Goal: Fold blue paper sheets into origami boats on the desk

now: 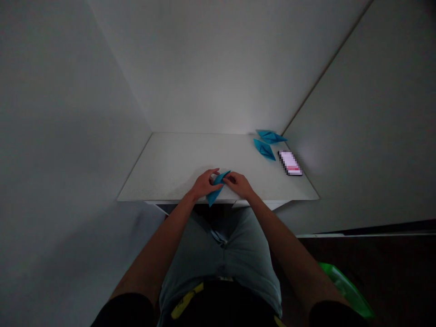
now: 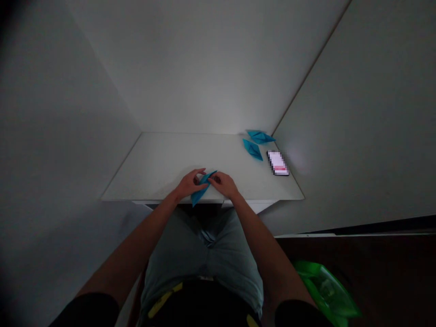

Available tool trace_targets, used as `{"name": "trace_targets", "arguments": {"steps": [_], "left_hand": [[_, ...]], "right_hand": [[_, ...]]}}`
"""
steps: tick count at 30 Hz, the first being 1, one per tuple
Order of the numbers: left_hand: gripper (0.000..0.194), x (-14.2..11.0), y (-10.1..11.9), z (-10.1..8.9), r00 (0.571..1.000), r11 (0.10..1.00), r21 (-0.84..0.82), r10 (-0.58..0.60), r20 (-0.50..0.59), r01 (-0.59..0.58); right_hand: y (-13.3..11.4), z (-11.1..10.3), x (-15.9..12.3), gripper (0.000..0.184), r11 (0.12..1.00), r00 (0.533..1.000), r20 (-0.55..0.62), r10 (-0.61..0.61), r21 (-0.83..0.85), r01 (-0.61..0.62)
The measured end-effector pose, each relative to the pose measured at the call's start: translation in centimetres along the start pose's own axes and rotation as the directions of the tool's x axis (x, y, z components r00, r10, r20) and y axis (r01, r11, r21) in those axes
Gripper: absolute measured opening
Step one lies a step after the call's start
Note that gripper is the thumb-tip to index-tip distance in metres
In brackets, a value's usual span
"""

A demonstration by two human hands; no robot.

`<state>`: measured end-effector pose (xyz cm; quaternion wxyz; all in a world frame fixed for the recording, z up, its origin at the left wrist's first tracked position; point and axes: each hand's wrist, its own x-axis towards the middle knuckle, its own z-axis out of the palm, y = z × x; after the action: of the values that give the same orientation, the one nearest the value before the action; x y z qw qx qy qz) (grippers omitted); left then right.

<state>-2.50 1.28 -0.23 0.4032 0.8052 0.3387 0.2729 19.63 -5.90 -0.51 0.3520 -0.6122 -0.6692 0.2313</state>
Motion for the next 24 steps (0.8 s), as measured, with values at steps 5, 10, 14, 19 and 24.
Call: {"name": "trace_targets", "arguments": {"steps": [5, 10, 14, 19, 24], "left_hand": [[0.071, -0.1, -0.1, -0.1, 0.999, 1.000, -0.005, 0.019, 0.038, -0.018], [0.057, 0.0, -0.1, -0.4, 0.999, 0.987, -0.161, -0.012, 0.030, 0.017], [0.057, 0.0, -0.2, -0.3, 0.999, 0.984, -0.175, -0.027, 0.024, 0.031], [0.059, 0.0, 0.0, -0.1, 0.999, 0.985, -0.165, 0.049, -0.001, -0.049], [0.059, -0.1, 0.1, 0.0, 0.996, 0.987, -0.128, 0.094, -0.007, -0.094]], "right_hand": [[-0.9, 0.1, 0.1, 0.023, 0.994, 0.996, -0.018, 0.086, -0.073, -0.087], [-1.1, 0.3, 0.3, 0.026, 0.986, 0.985, -0.072, 0.156, -0.055, -0.160], [-1.0, 0.4, 0.5, 0.029, 0.979, 0.974, -0.127, 0.189, -0.051, -0.197], [-1.1, 0.6, 0.8, 0.027, 0.973, 0.968, -0.153, 0.202, -0.079, -0.215], [-1.3, 0.8, 1.0, 0.020, 0.954, 0.956, -0.170, 0.237, -0.144, -0.262]]}}
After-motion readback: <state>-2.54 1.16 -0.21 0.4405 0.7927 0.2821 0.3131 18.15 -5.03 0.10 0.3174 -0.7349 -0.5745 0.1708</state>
